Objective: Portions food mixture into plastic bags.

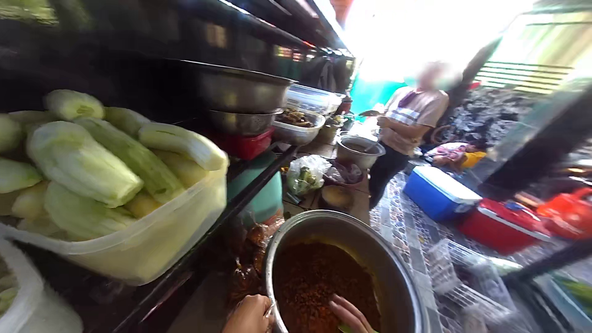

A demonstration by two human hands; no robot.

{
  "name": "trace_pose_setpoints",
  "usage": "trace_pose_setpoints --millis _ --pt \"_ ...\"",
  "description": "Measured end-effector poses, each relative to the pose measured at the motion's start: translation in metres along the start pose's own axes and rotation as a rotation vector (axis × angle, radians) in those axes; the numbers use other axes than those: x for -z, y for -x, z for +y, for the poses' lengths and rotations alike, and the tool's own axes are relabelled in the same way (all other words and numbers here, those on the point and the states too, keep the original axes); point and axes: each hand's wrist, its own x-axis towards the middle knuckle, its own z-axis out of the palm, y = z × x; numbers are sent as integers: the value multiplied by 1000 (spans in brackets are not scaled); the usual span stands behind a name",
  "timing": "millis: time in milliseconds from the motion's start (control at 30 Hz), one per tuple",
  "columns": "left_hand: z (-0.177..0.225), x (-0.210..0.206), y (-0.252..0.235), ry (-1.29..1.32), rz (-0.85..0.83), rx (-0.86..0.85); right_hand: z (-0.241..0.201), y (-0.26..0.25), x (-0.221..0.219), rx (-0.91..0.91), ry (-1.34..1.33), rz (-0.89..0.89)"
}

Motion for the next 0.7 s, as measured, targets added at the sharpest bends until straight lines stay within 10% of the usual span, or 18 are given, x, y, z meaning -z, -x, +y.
trace_pose_setpoints --millis 300,400,500,600,700 --pt "75 17 37 276 -138 -547 -20 -39 -2 2 -358 75" --pt "81 16 36 401 68 -592 -18 -38 20 -104 -431 149" --pt "114 -4 23 755 393 -580 -36 -39 21 -59 -149 331" --pt "163 -42 0 1352 387 -505 -66 -38 -7 218 170 422" --pt "181 -55 6 1358 403 -492 -46 -72 13 356 346 513"
